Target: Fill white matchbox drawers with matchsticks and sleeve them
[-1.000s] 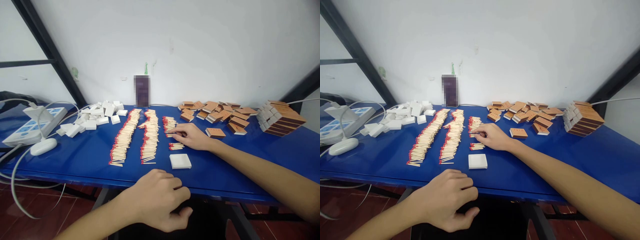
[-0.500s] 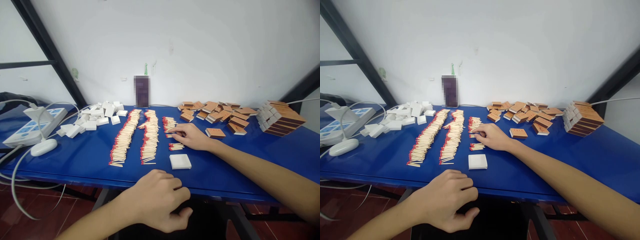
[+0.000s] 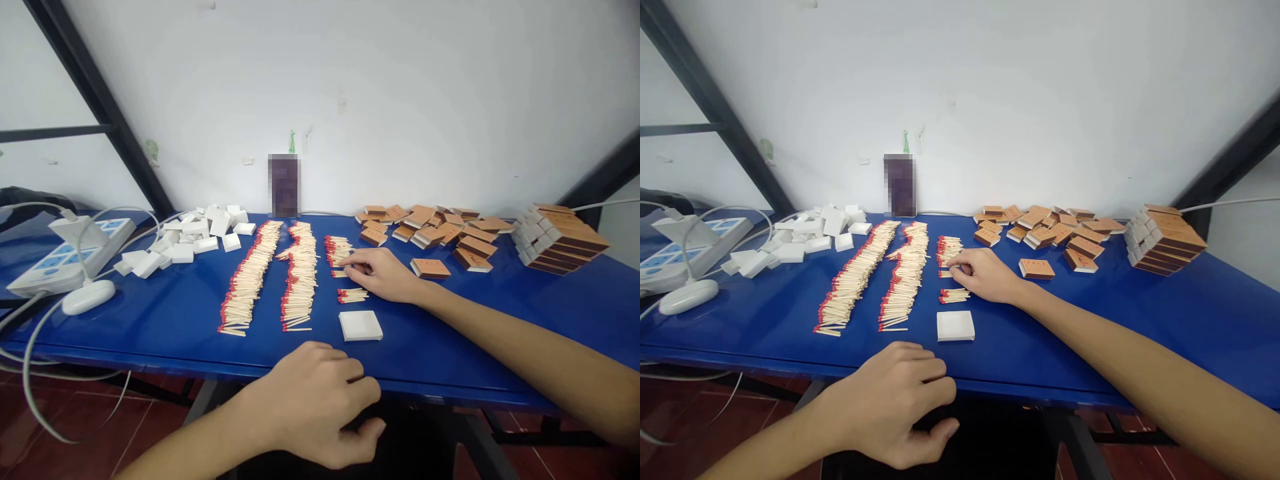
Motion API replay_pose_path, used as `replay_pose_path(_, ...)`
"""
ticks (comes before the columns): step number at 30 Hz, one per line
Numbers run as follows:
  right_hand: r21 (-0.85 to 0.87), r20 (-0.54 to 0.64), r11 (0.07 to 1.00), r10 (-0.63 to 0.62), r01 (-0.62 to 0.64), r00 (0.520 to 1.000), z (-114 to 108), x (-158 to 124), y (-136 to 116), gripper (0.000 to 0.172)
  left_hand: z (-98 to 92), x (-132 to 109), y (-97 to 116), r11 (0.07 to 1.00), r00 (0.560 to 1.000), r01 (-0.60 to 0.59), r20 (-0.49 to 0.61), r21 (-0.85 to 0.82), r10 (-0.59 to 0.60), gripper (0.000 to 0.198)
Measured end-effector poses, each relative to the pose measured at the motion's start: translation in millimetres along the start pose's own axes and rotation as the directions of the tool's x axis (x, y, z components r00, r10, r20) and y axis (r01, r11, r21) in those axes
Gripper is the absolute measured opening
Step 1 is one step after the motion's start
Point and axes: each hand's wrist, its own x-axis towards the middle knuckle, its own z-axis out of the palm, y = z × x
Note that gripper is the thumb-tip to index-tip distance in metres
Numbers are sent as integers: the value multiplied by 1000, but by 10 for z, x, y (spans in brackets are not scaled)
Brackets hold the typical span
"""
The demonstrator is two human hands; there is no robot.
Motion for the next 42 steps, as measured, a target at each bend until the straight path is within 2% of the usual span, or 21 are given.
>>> replay_pose_path(25, -38, 34, 999, 13, -12, 999, 2, 6, 1, 30, 20, 0, -2, 1000, 999, -2, -42, -1, 2, 25)
replay_pose_path(42, -3, 68, 997, 77, -77, 995, -9, 14, 0, 31, 1, -2, 5, 1000, 999, 1, -34, 0, -1, 25)
